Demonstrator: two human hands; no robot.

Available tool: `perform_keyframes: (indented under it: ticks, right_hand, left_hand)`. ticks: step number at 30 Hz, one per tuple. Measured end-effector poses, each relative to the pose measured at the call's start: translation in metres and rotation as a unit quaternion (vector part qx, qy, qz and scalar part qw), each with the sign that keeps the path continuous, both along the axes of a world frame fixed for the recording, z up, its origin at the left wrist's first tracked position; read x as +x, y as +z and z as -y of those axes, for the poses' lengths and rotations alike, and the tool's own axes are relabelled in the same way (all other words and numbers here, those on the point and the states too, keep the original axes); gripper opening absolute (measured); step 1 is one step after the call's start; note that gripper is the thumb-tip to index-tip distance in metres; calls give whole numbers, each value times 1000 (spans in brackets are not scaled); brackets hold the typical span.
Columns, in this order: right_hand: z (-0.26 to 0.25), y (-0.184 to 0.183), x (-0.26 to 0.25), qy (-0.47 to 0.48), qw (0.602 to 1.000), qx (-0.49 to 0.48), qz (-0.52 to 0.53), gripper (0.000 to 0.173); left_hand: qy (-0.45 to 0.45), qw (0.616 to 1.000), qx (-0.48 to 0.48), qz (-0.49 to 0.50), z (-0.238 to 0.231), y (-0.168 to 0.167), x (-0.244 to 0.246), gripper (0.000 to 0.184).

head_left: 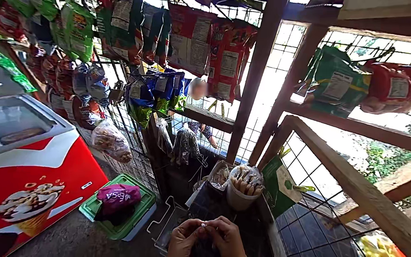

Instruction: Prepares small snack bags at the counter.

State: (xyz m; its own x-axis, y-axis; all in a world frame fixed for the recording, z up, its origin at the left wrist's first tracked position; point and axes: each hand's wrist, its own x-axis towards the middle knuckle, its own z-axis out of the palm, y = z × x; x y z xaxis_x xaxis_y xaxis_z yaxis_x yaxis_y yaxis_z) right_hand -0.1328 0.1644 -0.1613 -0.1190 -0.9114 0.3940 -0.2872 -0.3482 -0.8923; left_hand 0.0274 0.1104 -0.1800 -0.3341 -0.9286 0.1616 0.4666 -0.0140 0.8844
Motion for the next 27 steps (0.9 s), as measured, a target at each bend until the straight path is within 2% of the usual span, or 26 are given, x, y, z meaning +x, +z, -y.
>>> perform_keyframes:
  ticks: [8, 12, 16, 18, 21, 27]
  right_hand:
    - [3, -2, -1, 22, 985, 101, 137, 13]
    - [3, -2, -1, 65, 978, 128, 151, 15]
    - [3, -3, 2, 16, 992, 112, 63, 18]
    - [3, -6, 2, -42, 997, 52, -30, 19]
    - [4, -9, 1, -95, 985, -48, -139, 17]
    - [3, -10, 1, -104, 968, -113, -197, 16]
  left_hand:
    - [-29, 999, -25, 20, 3, -2, 1, 15]
    - [-46, 998, -37, 24, 5, -2, 3, 12]
    - [-41, 998, -22, 44, 5, 1, 1, 11]
    - [-36, 997, -10, 61, 5, 4, -2, 11]
    - [-26, 997, 7, 74, 5, 8, -4, 10]
    - [-3, 996, 35, 84, 4, 12, -6, 9]
